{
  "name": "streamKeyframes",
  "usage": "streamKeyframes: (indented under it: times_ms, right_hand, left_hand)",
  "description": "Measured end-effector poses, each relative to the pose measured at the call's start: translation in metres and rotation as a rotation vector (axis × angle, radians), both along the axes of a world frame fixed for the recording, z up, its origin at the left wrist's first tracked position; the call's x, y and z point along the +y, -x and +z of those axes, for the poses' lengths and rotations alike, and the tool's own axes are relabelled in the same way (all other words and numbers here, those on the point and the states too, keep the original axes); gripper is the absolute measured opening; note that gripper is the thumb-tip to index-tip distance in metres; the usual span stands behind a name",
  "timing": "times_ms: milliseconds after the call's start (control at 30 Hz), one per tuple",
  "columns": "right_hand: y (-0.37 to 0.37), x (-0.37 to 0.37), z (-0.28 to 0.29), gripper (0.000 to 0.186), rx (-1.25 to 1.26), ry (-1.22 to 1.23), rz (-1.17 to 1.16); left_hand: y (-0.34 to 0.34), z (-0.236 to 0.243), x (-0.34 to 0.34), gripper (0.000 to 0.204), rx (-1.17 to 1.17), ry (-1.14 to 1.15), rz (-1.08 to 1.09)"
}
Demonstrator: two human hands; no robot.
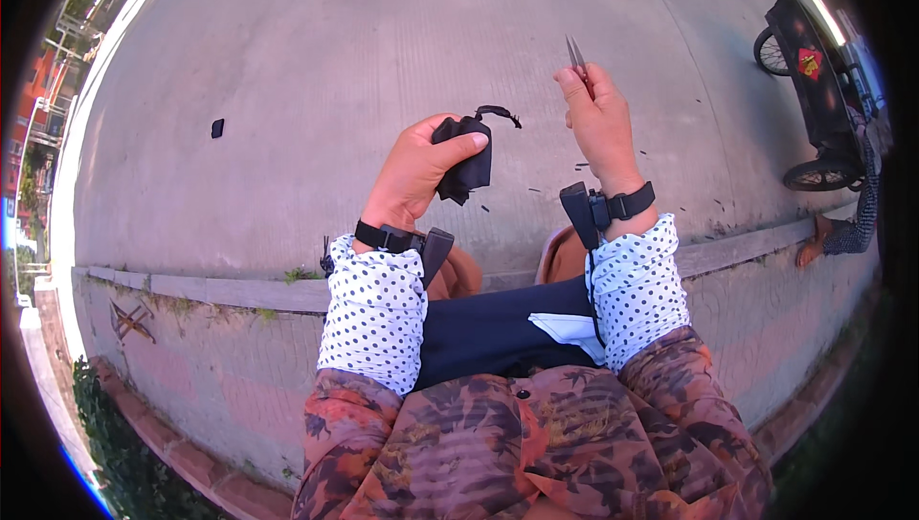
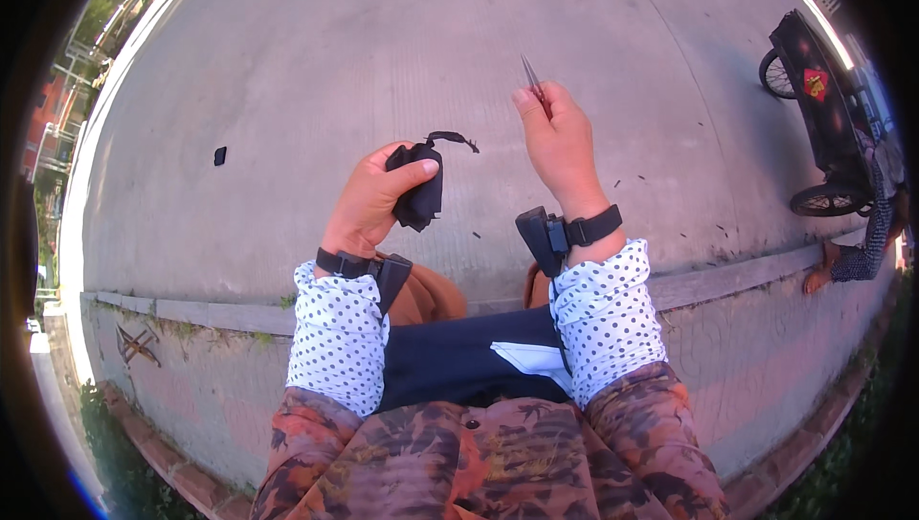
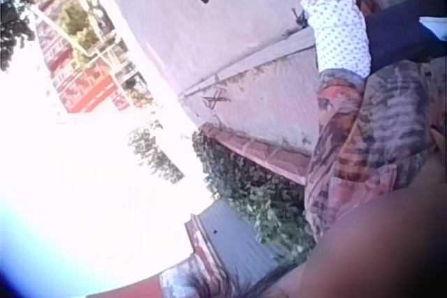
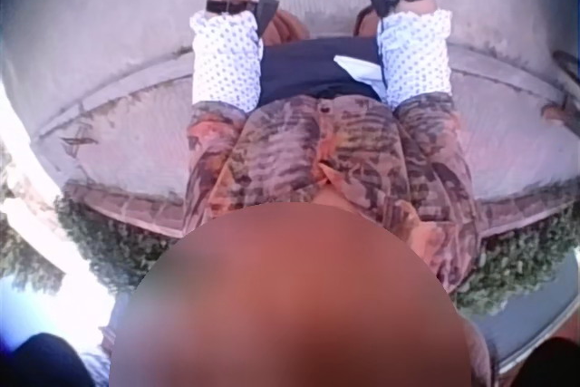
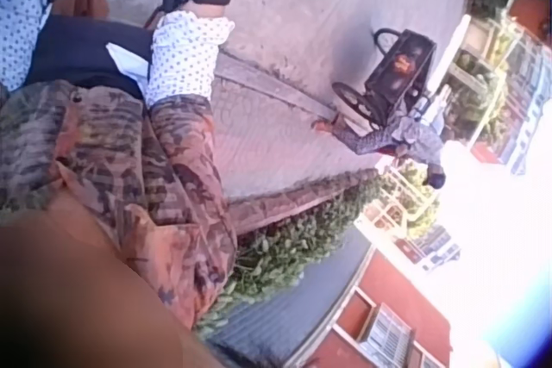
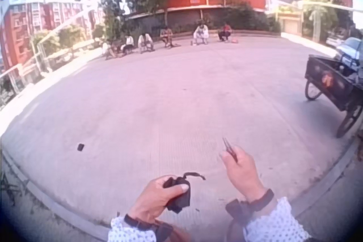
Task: The person is using a pair of snips or small scissors to trim the edges of a black leather piece while seated outdoors.
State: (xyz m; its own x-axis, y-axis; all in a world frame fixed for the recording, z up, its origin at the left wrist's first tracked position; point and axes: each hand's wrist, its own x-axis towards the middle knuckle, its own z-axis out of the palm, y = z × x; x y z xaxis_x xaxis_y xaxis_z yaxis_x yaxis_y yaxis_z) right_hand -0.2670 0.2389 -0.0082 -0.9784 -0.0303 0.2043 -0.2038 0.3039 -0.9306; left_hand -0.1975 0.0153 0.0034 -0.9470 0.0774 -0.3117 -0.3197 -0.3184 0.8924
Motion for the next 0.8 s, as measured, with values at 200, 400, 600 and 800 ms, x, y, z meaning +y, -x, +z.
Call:
streamKeyframes:
  times_ms: [200, 400, 600, 800]
  right_hand:
    - [-0.021, -0.026, 0.011, 0.020, -0.136, 0.123, 0.416]
    - [-0.016, -0.018, 0.007, 0.018, -0.236, -0.019, 0.413]
    - [-0.016, -0.009, 0.018, 0.014, -0.459, 0.397, 0.308]
    - [-0.023, -0.007, 0.027, 0.014, -0.543, 0.550, 0.365]
  left_hand:
    - [0.002, -0.002, 0.003, 0.024, 0.012, 0.248, -0.155]
    - [0.004, 0.001, 0.006, 0.023, -0.033, 0.359, -0.206]
    - [0.011, -0.018, -0.009, 0.016, 0.060, 0.267, 0.058]
    - [0.016, -0.024, -0.010, 0.018, -0.008, 0.112, 0.224]
